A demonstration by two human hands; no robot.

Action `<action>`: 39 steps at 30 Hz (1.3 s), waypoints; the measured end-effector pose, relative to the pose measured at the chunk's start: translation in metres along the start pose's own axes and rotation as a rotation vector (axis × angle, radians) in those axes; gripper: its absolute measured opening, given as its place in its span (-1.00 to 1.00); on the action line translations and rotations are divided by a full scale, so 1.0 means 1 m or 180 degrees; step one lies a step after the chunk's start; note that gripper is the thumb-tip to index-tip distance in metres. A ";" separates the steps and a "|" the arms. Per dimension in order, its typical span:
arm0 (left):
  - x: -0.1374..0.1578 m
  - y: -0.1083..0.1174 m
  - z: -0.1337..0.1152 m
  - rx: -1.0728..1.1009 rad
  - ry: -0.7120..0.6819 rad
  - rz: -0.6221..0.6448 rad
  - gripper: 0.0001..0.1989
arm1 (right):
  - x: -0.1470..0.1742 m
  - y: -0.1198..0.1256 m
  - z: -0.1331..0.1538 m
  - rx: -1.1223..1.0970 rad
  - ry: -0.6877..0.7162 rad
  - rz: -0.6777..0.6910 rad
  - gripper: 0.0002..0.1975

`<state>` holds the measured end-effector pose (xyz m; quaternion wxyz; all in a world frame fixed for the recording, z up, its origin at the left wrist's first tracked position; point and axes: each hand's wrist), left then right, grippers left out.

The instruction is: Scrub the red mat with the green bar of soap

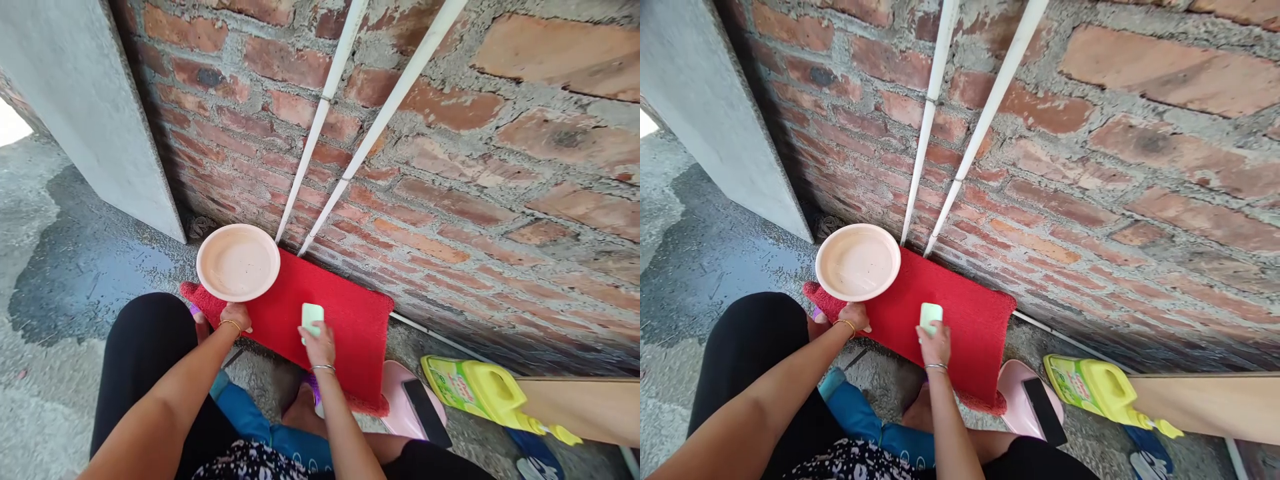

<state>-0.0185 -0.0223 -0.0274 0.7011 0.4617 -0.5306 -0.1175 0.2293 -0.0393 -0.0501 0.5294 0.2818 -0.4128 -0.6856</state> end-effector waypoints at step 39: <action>-0.006 -0.005 -0.003 0.0153 0.0128 0.0089 -0.30 | -0.038 0.033 -0.063 0.0408 -0.1254 -0.0553 -0.58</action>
Point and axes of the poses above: each hand's wrist, its own x-axis away from the middle knuckle, its own y-axis out of the back of the hand, z = x × y, and after that the axes turned 9 degrees about -z, right-handed
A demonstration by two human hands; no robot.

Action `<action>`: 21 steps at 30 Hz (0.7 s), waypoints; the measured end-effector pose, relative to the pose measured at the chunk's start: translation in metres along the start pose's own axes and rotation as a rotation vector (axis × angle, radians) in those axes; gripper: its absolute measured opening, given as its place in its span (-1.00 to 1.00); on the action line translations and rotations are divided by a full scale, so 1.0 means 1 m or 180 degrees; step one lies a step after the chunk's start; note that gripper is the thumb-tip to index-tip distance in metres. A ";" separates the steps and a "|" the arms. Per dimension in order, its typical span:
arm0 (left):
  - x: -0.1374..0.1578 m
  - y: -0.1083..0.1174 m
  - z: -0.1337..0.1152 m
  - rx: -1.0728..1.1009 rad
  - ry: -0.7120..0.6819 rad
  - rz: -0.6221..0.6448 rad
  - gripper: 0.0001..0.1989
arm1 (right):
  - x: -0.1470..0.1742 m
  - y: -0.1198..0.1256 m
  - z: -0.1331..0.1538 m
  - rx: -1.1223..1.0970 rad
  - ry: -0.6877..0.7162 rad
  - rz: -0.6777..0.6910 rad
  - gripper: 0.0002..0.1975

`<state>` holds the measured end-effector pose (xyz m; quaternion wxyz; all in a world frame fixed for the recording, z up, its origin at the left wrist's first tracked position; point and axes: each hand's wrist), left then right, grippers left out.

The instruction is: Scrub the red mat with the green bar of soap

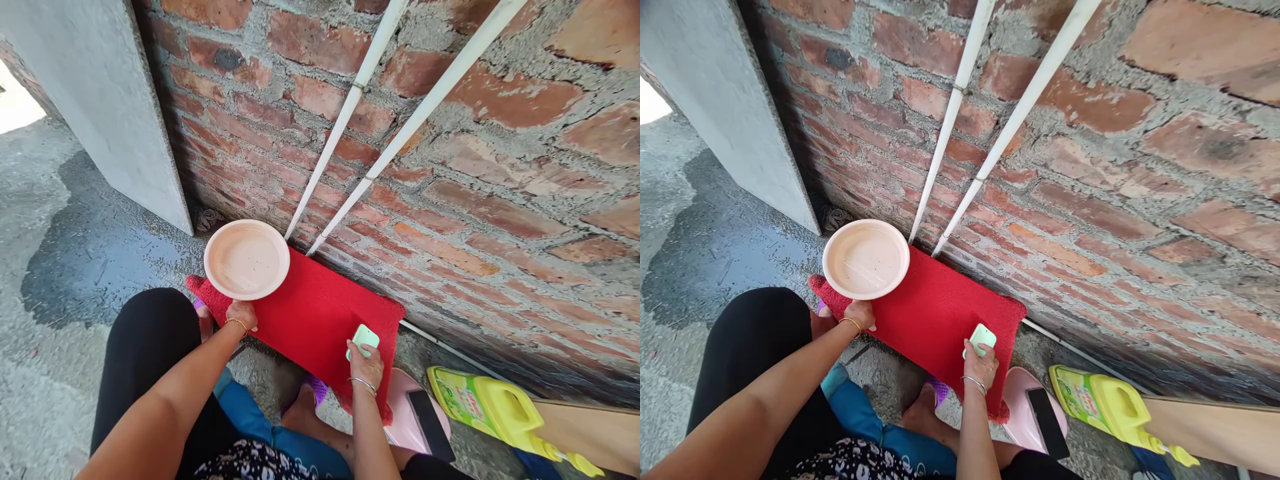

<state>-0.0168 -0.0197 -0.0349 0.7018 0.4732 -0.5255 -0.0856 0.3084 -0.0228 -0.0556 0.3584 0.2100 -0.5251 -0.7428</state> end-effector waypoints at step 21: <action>0.002 0.004 -0.003 -0.0046 0.0004 0.0000 -0.36 | -0.017 -0.007 0.021 -0.0185 -0.0060 -0.0078 -0.61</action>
Point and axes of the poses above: each hand's wrist, its own x-axis away from the middle knuckle, its own y-axis out of the back of the hand, z = x × y, and after that the axes turned 9 degrees about -z, right-handed
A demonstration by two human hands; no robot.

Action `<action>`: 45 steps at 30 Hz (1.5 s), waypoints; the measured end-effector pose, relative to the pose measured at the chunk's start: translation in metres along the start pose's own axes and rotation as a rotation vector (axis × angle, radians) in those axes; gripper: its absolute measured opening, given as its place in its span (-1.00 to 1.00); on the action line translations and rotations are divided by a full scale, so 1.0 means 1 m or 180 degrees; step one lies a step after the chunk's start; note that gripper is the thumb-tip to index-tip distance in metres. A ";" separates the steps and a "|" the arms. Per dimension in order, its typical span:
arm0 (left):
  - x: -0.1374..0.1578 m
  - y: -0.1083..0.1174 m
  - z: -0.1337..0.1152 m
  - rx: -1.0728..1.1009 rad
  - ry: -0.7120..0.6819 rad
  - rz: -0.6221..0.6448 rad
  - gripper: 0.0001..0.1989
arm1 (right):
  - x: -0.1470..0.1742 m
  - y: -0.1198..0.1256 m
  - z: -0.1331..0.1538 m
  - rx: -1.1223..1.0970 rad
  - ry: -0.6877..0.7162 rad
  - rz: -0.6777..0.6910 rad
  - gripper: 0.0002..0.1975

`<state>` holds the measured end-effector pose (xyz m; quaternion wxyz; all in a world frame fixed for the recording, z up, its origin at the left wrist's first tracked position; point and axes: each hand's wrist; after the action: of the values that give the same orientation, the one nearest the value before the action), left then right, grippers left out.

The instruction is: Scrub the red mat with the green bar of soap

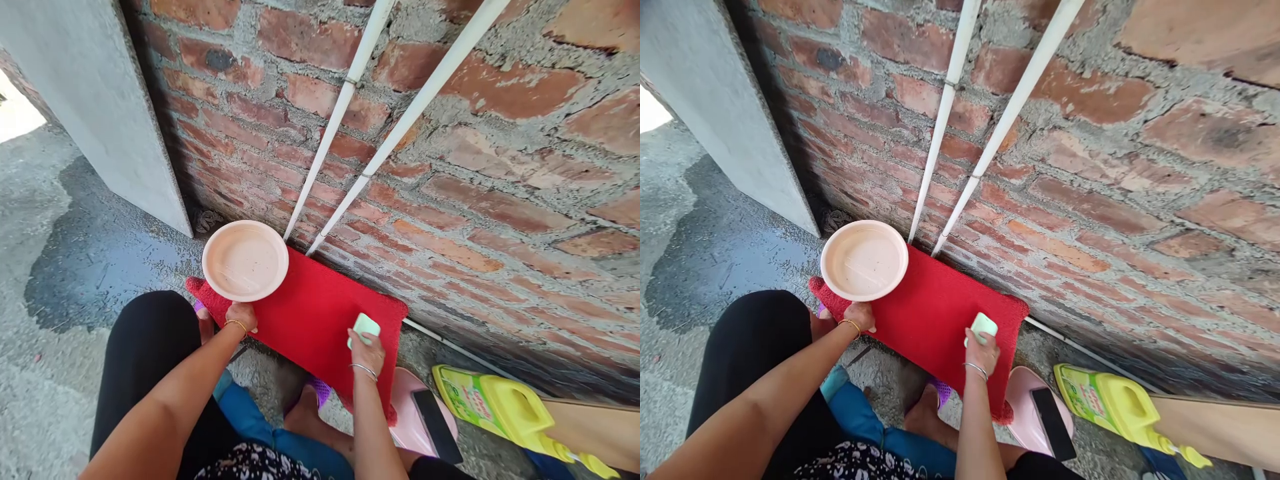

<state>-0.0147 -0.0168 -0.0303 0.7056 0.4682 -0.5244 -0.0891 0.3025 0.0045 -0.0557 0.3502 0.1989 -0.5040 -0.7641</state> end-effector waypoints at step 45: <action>0.000 -0.001 0.000 0.0031 -0.0072 0.0015 -0.41 | -0.023 -0.014 0.031 0.0035 0.0173 0.0147 -0.58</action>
<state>-0.0145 -0.0176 -0.0309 0.6976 0.4693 -0.5338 -0.0903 0.2934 0.0446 -0.0570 0.3802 0.2099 -0.5030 -0.7473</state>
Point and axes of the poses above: each hand's wrist, its own x-axis away from the middle knuckle, its own y-axis out of the back of the hand, z = x × y, and after that the axes turned 9 degrees about -z, right-handed
